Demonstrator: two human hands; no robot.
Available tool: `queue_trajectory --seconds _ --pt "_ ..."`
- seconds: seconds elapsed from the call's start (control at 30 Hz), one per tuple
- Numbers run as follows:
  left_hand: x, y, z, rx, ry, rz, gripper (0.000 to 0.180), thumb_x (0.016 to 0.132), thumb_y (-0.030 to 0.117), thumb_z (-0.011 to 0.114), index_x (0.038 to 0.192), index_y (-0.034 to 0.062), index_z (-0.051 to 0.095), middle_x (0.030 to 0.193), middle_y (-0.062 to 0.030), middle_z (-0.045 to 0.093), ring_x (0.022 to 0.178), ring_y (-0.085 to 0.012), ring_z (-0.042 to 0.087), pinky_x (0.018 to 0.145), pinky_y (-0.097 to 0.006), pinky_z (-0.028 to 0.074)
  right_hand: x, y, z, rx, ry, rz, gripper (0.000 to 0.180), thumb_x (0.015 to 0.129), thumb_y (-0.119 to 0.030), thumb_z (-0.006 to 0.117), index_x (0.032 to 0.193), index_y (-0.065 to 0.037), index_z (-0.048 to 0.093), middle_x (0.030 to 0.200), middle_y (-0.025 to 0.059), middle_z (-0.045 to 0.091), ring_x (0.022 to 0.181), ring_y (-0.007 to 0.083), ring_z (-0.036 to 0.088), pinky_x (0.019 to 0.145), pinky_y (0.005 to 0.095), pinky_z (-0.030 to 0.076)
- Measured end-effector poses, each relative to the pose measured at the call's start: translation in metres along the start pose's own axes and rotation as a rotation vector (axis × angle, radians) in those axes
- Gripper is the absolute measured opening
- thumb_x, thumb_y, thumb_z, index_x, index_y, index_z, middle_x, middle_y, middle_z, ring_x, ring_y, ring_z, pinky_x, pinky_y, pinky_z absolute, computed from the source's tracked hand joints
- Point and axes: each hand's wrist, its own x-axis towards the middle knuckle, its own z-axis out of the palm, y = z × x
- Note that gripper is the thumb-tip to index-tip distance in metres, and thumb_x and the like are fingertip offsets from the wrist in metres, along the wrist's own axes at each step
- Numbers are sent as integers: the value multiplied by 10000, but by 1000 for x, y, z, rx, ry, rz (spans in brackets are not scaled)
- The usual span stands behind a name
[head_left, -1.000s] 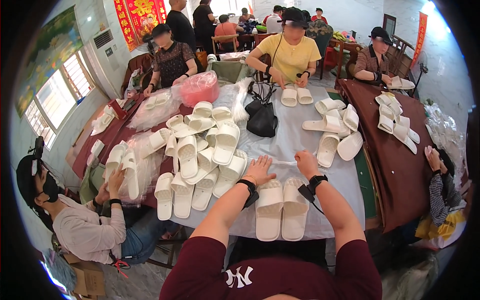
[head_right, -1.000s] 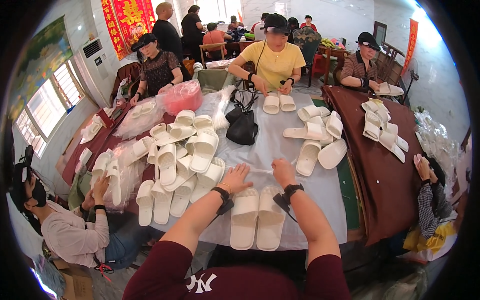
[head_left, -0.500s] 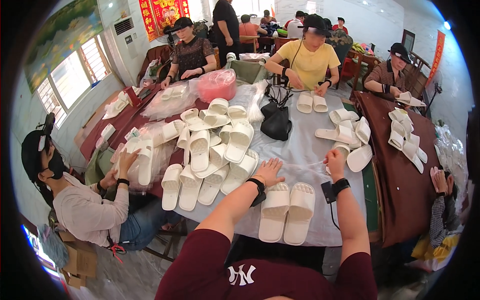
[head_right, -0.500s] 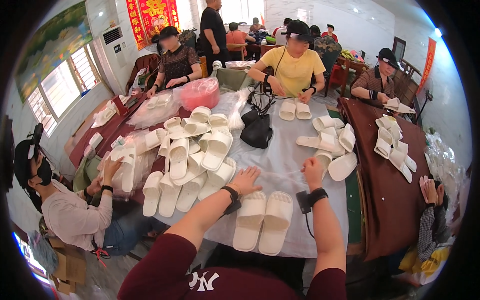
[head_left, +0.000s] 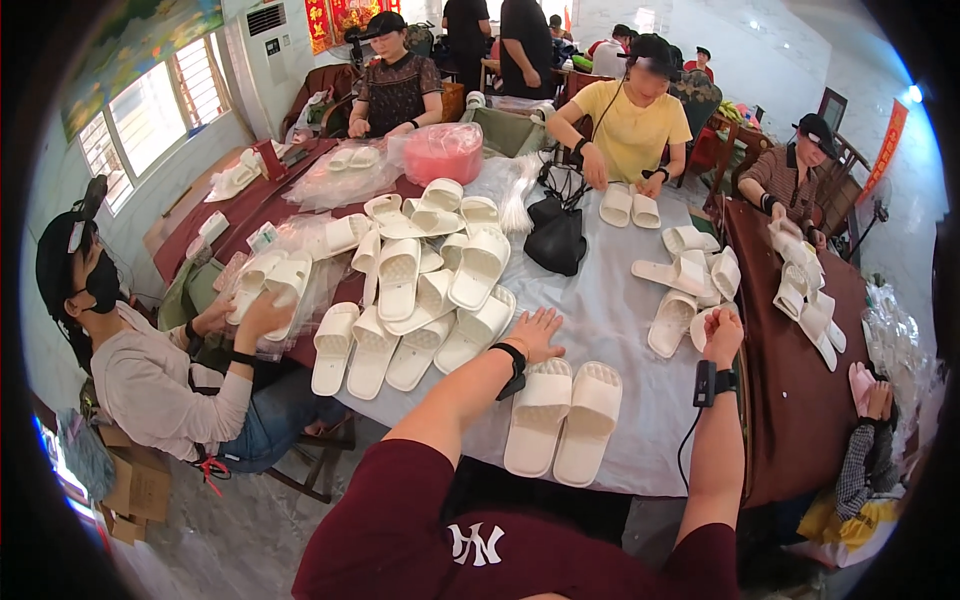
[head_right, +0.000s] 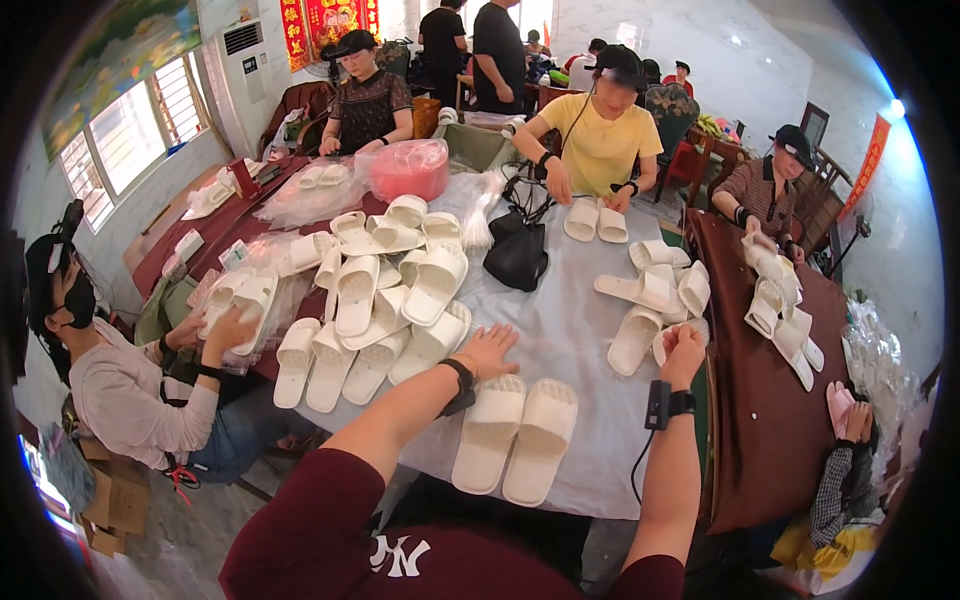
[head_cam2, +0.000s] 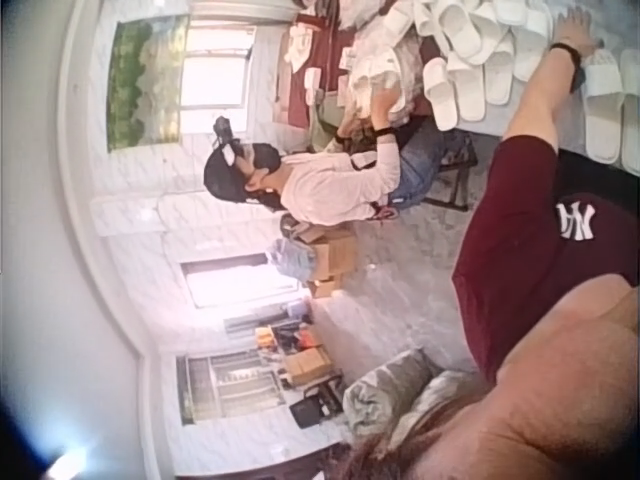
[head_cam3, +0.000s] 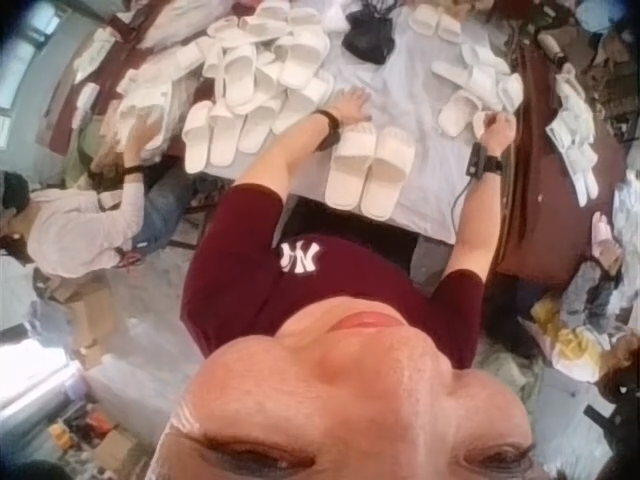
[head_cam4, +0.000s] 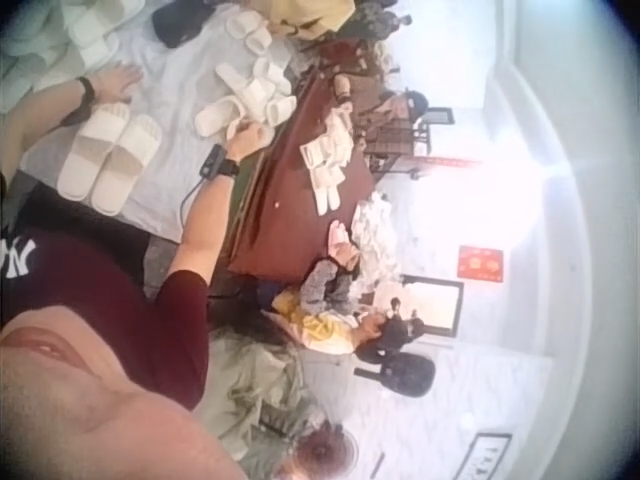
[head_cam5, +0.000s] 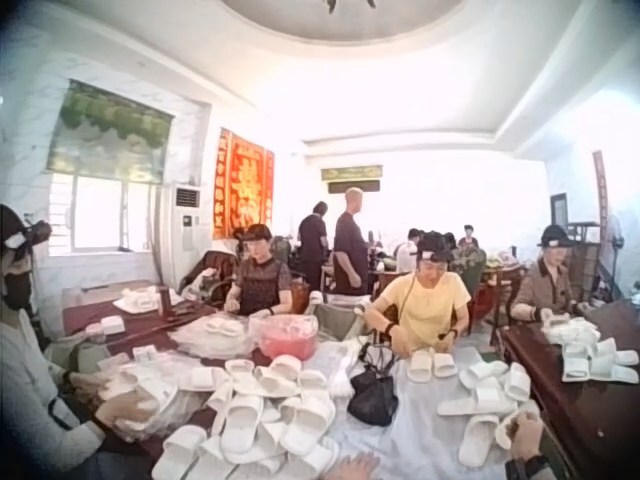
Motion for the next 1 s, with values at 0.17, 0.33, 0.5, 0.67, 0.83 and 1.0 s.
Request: queue_trajectory --seconds 0.17,0.33,0.5,0.67,0.83,1.0 --pt "-4 -2 0 0 -1 -23 813 863 582 424 1488 121 185 1560 -111 111 1441 -278 85 1150 -472 84 -43 40 21 -291 -410 126 123 894 -145 556 811 -58 580 662 38 598 608 124 604 539 229 479" --pt "-4 5 2 -15 11 8 786 869 542 456 1474 103 213 1551 -132 141 1435 -292 111 1146 -463 109 -62 75 26 -335 -420 254 116 881 -126 567 784 -62 566 682 49 603 577 134 586 522 252 481" --pt "-5 5 3 7 -8 -12 791 874 552 443 1477 100 204 1550 -137 144 1433 -295 123 1145 -471 107 42 35 -35 -711 -194 -389 216 881 -171 537 693 -65 554 630 21 554 537 107 490 474 267 373" --pt "-2 -1 6 3 -14 6 808 874 559 432 1484 91 182 1552 -139 136 1435 -297 116 1145 -473 105 86 -50 -105 63 246 -215 124 896 -163 564 878 -41 584 790 34 636 631 122 594 568 235 505" --pt "6 0 0 11 -17 16 818 872 557 440 1479 70 187 1548 -151 139 1430 -320 122 1139 -489 125 49 -106 -128 35 331 -366 128 906 -131 580 949 -10 587 853 39 645 729 135 631 655 236 518" --pt "8 -21 -2 -31 346 116 778 863 436 560 1446 30 243 1498 -177 259 1372 -365 255 1101 -443 262 -73 -107 -68 -286 59 -501 115 913 -110 584 958 -9 617 884 40 646 762 121 620 700 210 484"
